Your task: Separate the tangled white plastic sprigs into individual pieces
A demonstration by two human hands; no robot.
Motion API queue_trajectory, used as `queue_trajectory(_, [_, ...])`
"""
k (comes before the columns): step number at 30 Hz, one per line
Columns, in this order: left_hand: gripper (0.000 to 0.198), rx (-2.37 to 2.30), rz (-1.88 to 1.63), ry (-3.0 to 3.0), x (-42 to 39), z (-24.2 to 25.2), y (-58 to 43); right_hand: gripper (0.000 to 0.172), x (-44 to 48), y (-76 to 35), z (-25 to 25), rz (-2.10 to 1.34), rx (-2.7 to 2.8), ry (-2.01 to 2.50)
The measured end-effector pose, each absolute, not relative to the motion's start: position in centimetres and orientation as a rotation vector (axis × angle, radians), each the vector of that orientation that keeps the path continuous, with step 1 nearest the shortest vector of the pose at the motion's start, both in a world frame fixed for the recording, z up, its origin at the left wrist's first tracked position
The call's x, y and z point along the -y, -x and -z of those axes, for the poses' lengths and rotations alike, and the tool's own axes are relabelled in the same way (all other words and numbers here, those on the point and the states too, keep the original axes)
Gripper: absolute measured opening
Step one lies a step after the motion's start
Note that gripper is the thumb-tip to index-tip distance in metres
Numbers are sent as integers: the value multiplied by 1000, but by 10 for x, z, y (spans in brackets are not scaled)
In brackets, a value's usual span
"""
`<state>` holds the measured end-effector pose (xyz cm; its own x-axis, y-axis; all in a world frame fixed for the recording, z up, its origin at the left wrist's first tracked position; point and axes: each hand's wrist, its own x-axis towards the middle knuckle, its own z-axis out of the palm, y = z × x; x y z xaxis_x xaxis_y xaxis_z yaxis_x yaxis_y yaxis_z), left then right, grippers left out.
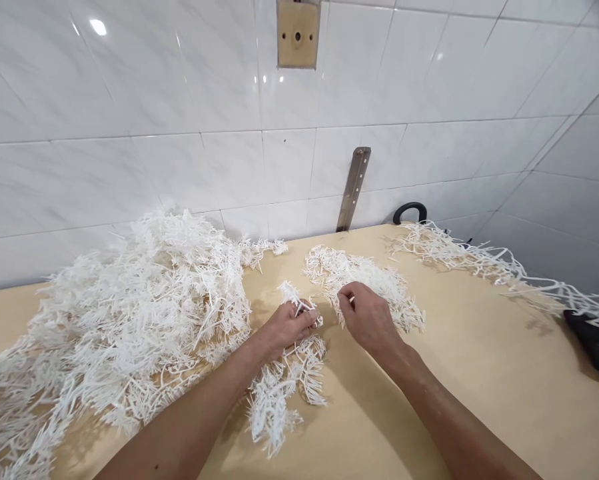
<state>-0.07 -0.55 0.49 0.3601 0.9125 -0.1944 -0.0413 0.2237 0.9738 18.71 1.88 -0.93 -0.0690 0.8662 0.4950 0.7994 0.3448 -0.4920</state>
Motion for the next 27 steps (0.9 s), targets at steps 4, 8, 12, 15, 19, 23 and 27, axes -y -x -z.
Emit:
queue_trajectory(4, [45,-1008,-883,-1105,5,-3,2,18,-21,-196,3,-107,1713,1500])
queue_trajectory(8, [45,-998,-905,-1080,4,-4,3,25,-11,-187,-4,-739,1734,1422])
queue_trajectory(12, [45,-977,-909,-1070,2,-1,3,33,-3,-175,-2,-1180,1711,1300])
queue_trajectory(15, [42,-992,-898,-1064,1,0,3,33,-3,-173,3,-1253,1654,1278])
queue_trajectory(19, [42,-991,-886,-1094,3,-2,3,30,-6,-175,7,-1264,1634,1259])
queue_trajectory(23, [43,-1006,-898,-1119,5,-5,1,28,-6,-175,7,-1232,1665,1264])
queue_trajectory(27, [42,-1021,-898,-1115,6,-8,0,28,-5,-175,5,-1203,1679,1283])
